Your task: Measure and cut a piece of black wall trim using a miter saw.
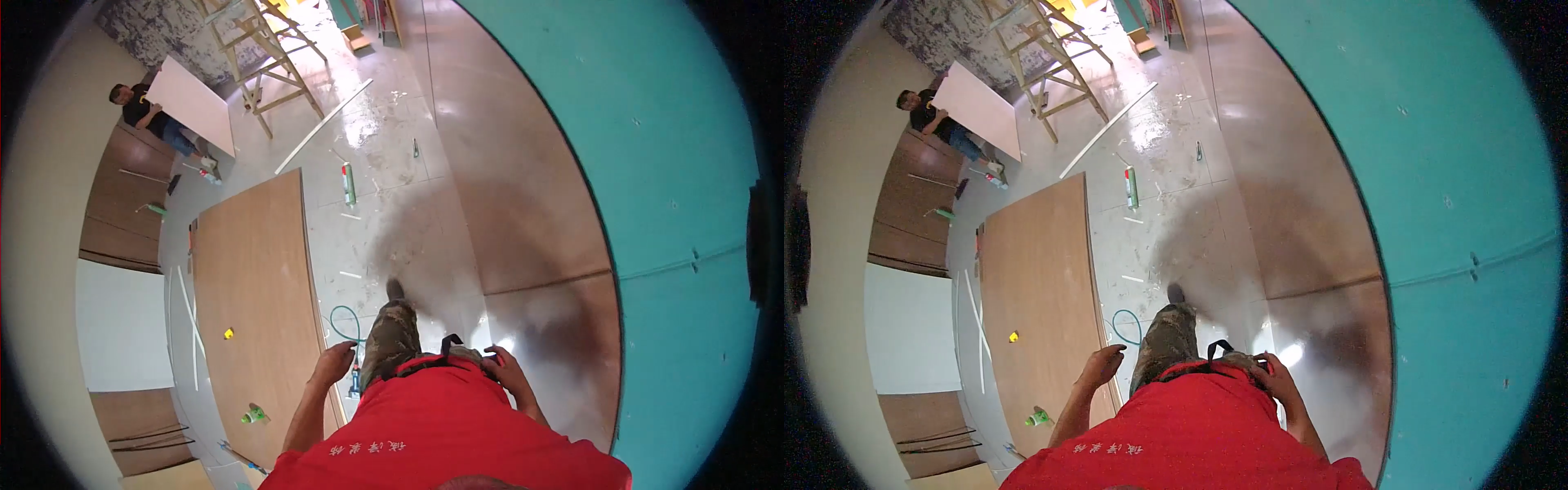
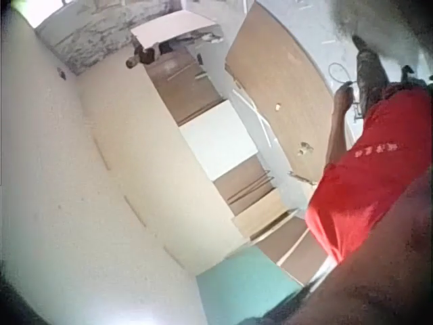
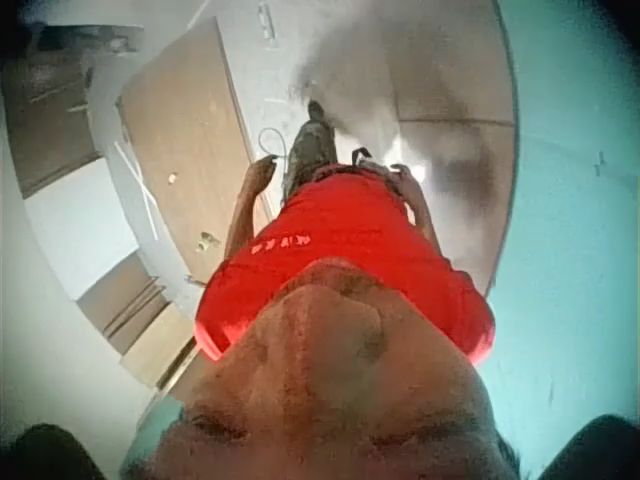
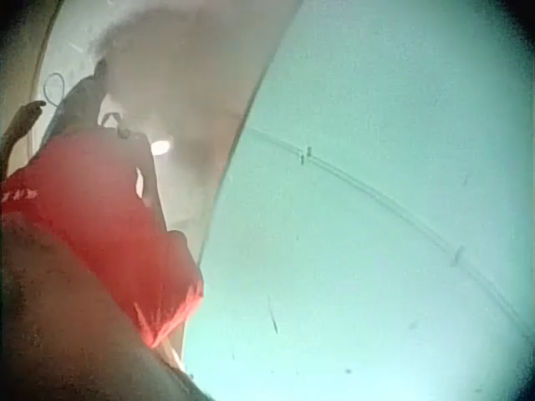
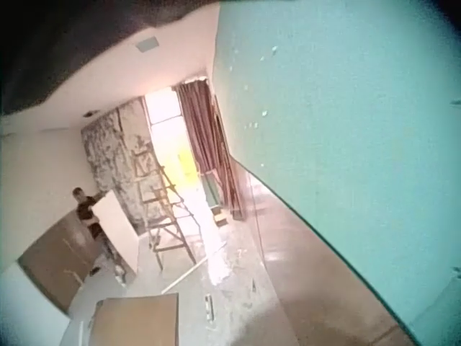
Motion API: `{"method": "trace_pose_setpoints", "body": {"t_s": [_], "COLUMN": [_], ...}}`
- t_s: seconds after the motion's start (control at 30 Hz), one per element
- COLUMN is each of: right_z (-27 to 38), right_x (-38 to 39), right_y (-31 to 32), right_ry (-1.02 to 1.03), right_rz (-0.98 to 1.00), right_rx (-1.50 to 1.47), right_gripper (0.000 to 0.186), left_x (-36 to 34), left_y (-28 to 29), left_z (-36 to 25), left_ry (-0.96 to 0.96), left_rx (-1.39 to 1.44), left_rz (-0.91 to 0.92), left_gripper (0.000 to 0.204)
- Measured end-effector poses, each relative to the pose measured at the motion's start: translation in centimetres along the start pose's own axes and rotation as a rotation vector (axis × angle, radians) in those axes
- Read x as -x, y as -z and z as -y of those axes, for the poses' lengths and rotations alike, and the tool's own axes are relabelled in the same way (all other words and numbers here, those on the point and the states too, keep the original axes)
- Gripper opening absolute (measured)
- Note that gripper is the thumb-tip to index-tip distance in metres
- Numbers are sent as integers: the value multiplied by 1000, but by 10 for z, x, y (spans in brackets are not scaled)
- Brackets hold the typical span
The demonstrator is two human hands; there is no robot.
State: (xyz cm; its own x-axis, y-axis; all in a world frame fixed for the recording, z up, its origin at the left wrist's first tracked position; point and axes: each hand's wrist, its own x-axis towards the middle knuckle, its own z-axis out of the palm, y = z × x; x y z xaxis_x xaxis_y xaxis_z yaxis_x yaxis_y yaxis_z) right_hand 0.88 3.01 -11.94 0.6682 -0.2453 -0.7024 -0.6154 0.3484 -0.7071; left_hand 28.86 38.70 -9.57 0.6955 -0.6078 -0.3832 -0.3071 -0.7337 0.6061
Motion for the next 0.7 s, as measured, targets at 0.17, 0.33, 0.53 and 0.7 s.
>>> {"method": "trace_pose_setpoints", "body": {"t_s": [0.17, 0.33, 0.53, 0.7], "right_z": [97, 215, 306, 382], "right_x": [-64, -106, -195, -331], "right_y": [-35, -4, -34, -64], "right_ry": [130, -64, 167, 137], "right_rz": [-175, -162, -344, -357], "right_rx": [526, 64, -744, -1125], "right_gripper": [31, 30, 23, 21], "left_x": [-74, -161, -346, -499], "left_y": [36, 133, 235, 265], "left_z": [73, 107, 78, -43], "left_ry": [27, 52, -124, -227], "left_rx": [42, -30, 45, 447], "left_rz": [-14, -42, -71, 254], "left_gripper": [26, 26, 27, 32]}}
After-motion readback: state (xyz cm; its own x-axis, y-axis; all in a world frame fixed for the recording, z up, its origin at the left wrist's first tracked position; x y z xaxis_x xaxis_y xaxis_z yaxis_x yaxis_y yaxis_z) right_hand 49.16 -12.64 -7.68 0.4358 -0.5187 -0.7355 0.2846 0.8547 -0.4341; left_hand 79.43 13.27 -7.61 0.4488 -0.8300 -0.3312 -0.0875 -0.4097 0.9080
